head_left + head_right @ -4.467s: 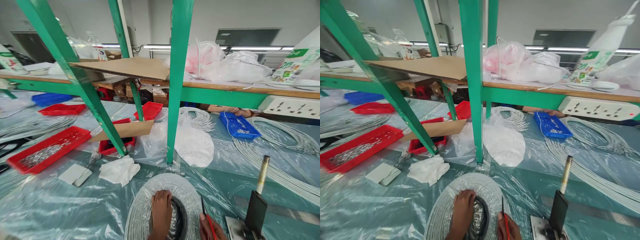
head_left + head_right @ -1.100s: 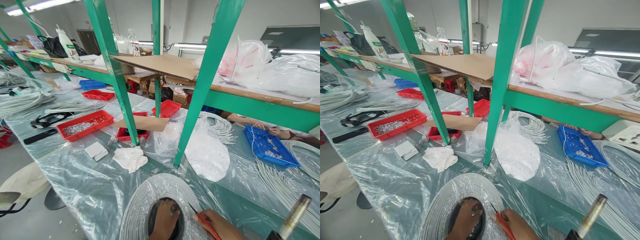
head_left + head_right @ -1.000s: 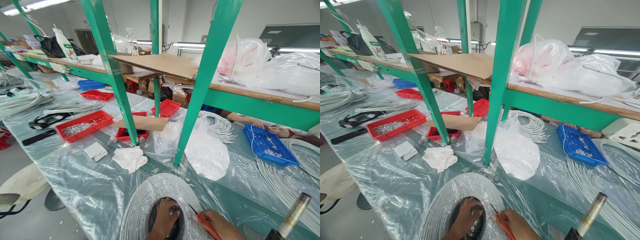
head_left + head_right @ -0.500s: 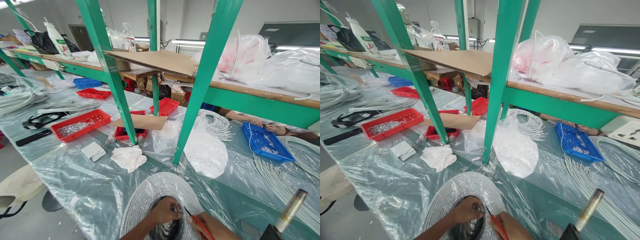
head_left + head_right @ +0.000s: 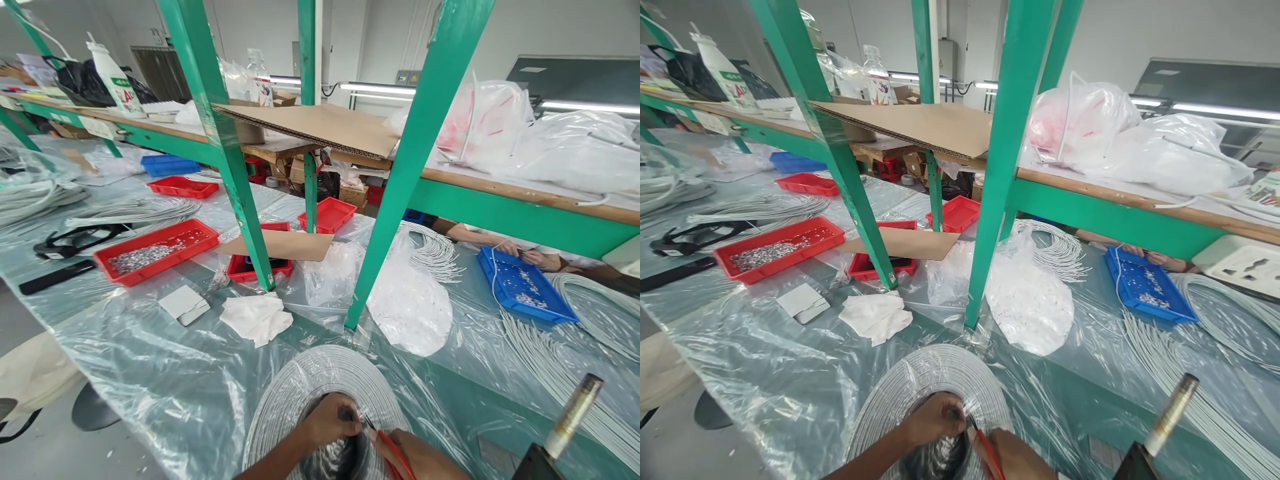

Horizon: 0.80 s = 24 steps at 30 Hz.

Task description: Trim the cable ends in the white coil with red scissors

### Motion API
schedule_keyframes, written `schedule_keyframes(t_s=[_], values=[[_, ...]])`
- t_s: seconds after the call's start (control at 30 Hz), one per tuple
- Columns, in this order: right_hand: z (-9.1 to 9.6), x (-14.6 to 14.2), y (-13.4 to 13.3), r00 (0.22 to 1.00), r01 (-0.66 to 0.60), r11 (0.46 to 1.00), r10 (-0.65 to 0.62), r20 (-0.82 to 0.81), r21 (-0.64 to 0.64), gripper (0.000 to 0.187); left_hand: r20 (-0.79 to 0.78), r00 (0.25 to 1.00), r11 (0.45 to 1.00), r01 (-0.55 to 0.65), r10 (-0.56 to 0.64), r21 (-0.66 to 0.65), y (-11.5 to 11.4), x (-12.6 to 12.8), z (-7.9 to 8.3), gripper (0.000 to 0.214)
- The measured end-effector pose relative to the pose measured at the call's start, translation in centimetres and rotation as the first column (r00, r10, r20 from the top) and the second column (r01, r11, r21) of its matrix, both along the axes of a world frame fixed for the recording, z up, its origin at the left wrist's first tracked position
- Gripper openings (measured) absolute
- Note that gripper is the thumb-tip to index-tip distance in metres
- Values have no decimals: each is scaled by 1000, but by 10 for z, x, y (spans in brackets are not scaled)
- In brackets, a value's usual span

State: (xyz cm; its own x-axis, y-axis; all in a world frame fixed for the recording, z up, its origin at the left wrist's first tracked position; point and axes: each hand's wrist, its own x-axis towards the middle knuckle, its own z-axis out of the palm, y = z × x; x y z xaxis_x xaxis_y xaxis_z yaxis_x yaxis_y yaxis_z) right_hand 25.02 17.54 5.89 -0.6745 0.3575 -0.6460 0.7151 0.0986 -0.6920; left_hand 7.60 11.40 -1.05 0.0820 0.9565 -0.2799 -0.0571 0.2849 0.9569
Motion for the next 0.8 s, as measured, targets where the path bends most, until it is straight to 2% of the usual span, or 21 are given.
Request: schedule_keyframes(t_s=[0.1, 0.23, 0.4, 0.53, 0.8], values=[[-13, -1, 2, 1000, -24, 999, 24, 14, -25, 61, 9, 1000, 1000, 11, -10, -25, 0, 0, 1, 23], [-5, -6, 4, 991, -8, 998, 15, 131, -58, 59, 39, 999, 999, -9, 10, -41, -1, 0, -1, 28], [-1, -8, 3, 984, 32, 992, -52, 169, 118, 48, 48, 999, 1000, -14, 12, 25, -3, -1, -3, 33], [-7, -10, 3, 983, -59, 960, 8, 183, 275, 55, 29, 999, 997, -24, 22, 72, -5, -1, -4, 36], [-1, -14, 1, 970, -106, 936, 24, 241, 335, 54, 14, 1000, 997, -9, 8, 82, -7, -3, 1, 45]])
